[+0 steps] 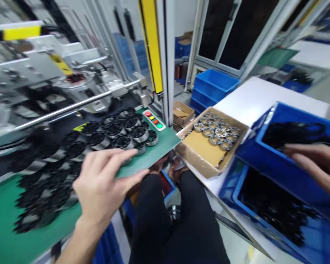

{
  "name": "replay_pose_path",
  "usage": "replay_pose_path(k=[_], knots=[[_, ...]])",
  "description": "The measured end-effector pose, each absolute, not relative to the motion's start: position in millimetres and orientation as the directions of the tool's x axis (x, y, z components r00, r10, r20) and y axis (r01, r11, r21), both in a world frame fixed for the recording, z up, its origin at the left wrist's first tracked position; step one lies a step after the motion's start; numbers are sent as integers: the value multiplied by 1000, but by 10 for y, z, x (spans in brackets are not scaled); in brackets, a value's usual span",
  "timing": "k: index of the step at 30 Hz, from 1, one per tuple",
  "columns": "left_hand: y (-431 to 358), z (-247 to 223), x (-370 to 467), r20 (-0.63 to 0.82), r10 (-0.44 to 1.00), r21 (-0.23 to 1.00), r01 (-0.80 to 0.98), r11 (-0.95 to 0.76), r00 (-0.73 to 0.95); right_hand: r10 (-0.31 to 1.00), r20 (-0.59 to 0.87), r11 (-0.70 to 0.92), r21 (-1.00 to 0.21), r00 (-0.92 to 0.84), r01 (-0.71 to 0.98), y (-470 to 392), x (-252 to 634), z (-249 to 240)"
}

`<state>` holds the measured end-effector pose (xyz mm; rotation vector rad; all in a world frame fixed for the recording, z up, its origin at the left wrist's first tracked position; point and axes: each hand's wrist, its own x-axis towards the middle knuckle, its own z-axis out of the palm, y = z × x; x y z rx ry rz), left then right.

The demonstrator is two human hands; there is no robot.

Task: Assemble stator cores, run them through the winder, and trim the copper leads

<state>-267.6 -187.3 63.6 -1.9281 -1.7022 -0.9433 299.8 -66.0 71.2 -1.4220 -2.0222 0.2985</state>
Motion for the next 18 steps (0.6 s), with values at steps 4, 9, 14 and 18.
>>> replay_pose_path(k=[4,9,14,18], knots=[[-1306,513,-1697,460,869,284,898,-335,179,826,470,472,-279,-310,836,422,3309,689],[-120,432,-869,83,962,294,916,-272,259,911,199,403,-254,-360,879,891,3459,156],[985,261,-501,-99,959,141,958,-249,264,933,-90,322,-221,-348,921,784,3482,69],[1527,101,-351,-255,935,26,968,-248,246,923,-184,296,-215,-336,931,801,3446,131]])
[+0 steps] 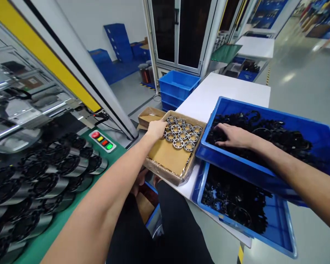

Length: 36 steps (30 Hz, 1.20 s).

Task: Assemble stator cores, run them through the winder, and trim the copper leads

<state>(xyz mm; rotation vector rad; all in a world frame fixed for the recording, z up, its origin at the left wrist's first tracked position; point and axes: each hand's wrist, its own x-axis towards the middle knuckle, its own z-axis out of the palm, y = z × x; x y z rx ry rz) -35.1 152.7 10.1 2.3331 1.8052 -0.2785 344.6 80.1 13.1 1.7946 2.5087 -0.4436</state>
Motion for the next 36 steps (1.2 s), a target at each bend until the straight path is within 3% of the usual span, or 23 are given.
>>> replay_pose_path(k=[3,6,9,12,16,19,22,25,27,29,30,33,36], knots=[[1704,30,-292,-304,920,5,966,-258,247,920,-205,292,-205,-333,934,803,3387,133],[1733,43,-291,-295,922,65,968,-243,252,932,-204,267,-169,-299,949,781,3333,148],[1664,151,-381,-233,940,215,956,-201,250,954,-154,238,-137,-258,962,765,3319,208],[1483,309,-538,-118,970,443,885,-142,215,972,-49,222,-135,-230,966,767,3348,280],[943,476,-651,-50,990,819,572,-37,135,977,137,186,-172,-163,967,792,3434,367],[261,525,-619,-109,978,980,184,76,180,935,334,201,-228,-118,953,786,3527,506],[-594,453,-588,-161,949,969,-140,204,270,823,562,288,-284,-84,915,591,3527,714],[-1440,186,-590,-187,921,887,-343,307,342,717,695,391,-324,-64,861,30,3237,816],[-1914,-69,-615,-173,941,845,-446,294,291,737,673,453,-423,-63,785,-530,2861,753],[-2302,-306,-684,-145,970,833,-505,227,198,894,435,392,-634,-111,667,-1120,2399,623],[-2467,-395,-739,-136,977,829,-520,204,166,903,403,403,-676,-147,618,-1383,2158,556],[-2841,-512,-945,-143,978,806,-557,203,150,833,396,526,-785,-387,328,-1885,1500,421],[-3032,-488,-1114,-146,985,867,-468,173,95,714,432,575,-810,-552,110,-1959,1046,398]])
